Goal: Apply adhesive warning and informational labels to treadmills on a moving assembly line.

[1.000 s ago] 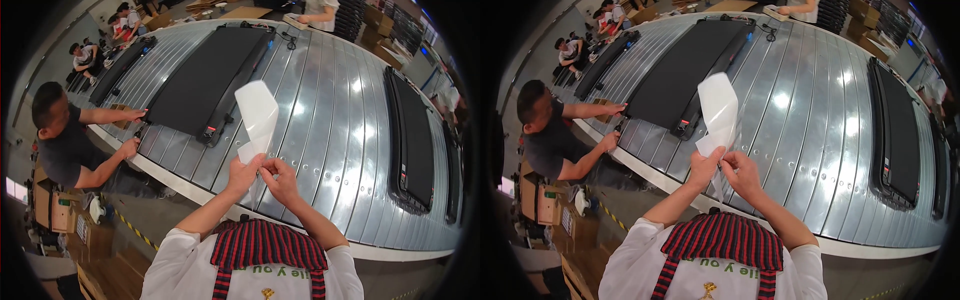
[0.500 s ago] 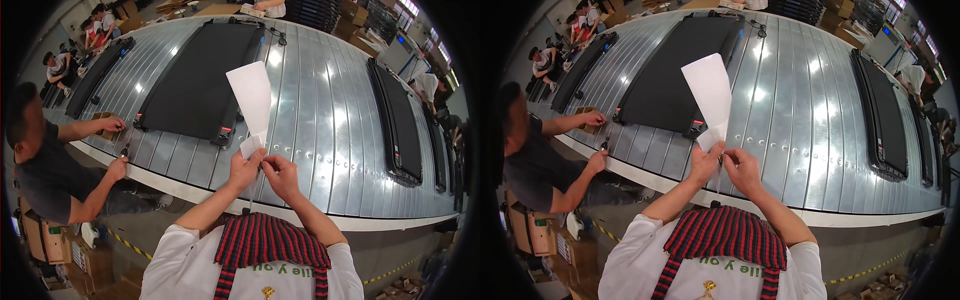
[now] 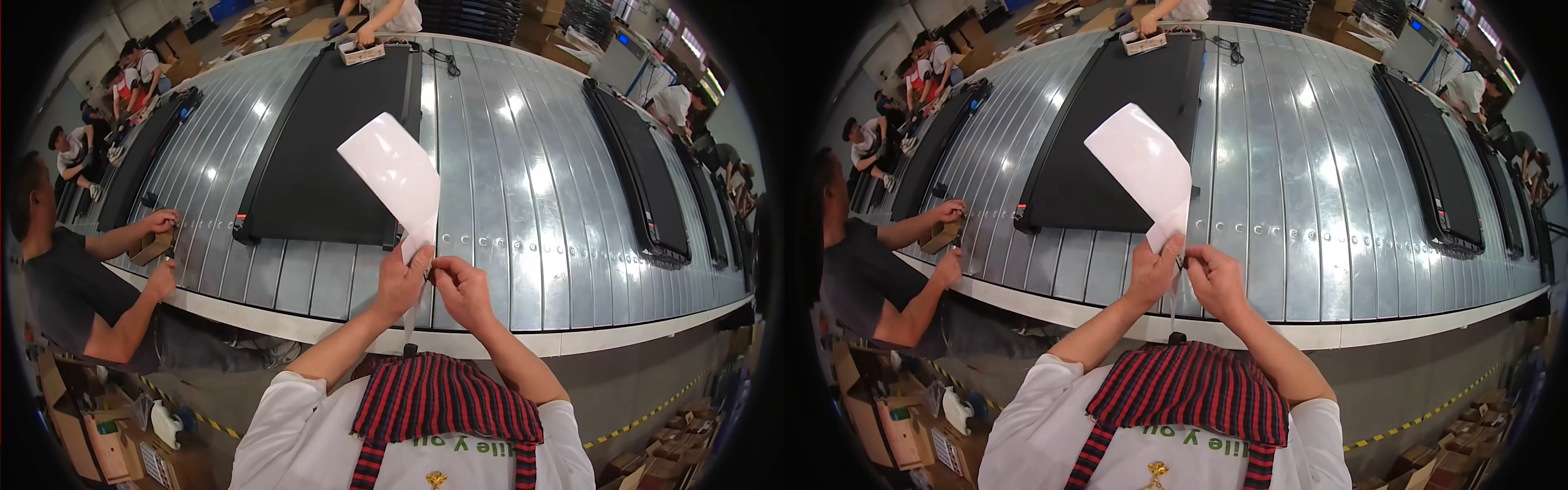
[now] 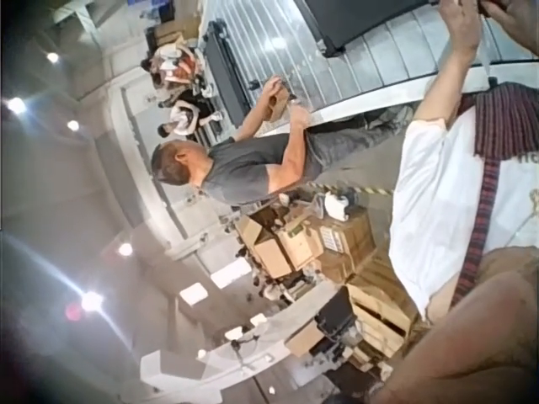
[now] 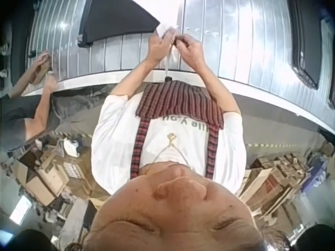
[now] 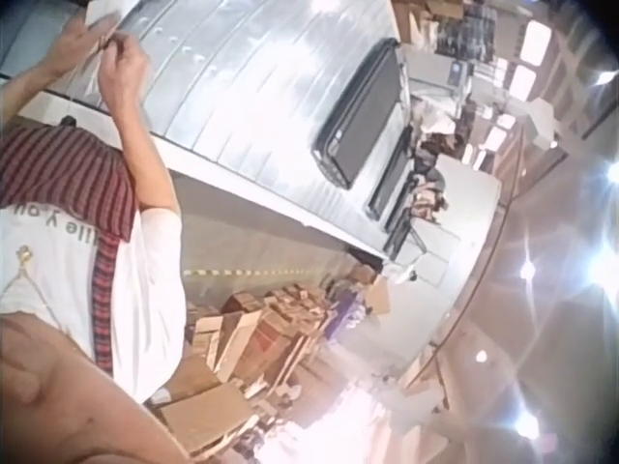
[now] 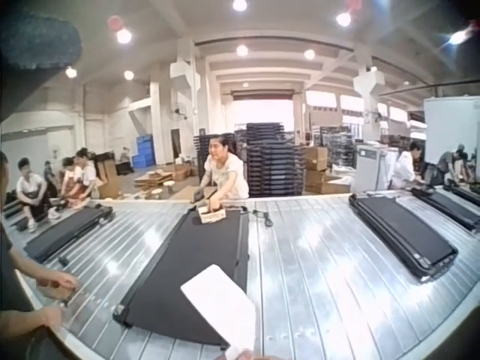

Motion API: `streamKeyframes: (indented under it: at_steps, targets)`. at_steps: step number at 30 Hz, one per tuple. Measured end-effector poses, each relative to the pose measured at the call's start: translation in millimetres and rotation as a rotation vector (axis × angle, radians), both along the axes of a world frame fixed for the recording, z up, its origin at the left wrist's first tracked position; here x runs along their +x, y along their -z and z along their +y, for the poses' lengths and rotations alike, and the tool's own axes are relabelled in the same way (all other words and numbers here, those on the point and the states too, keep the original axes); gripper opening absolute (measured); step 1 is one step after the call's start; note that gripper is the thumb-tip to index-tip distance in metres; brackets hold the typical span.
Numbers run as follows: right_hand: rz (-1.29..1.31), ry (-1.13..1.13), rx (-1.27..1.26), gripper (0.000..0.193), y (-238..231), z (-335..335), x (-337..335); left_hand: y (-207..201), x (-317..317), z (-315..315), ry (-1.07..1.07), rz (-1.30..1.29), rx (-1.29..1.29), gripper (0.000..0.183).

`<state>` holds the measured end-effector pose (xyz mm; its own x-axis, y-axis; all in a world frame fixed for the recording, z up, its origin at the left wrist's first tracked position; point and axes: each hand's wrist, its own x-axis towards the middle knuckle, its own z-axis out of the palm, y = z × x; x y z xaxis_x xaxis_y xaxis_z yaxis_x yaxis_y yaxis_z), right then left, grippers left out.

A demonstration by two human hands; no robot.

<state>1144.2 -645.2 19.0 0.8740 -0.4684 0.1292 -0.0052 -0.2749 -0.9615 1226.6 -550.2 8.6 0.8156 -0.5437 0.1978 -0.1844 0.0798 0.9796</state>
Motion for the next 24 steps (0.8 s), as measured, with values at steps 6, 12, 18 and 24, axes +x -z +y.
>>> streamKeyframes:
  at_steps: [6,12,18,24]
  targets:
    - [-0.047,-0.052,0.212,0.013,0,-4,7,-4,8,3,-0.055,-0.046,-0.005,0.031]
    - [-0.098,-0.109,0.174,0.011,-2,-7,17,-17,12,5,-0.055,0.140,-0.100,0.031]
    - [-0.104,-0.173,0.095,0.008,-2,-15,19,-15,17,-2,-0.119,0.139,0.012,0.028]
    - [-0.092,-0.083,0.399,0.012,-8,-51,10,-2,65,9,-0.248,0.187,-0.104,0.028]
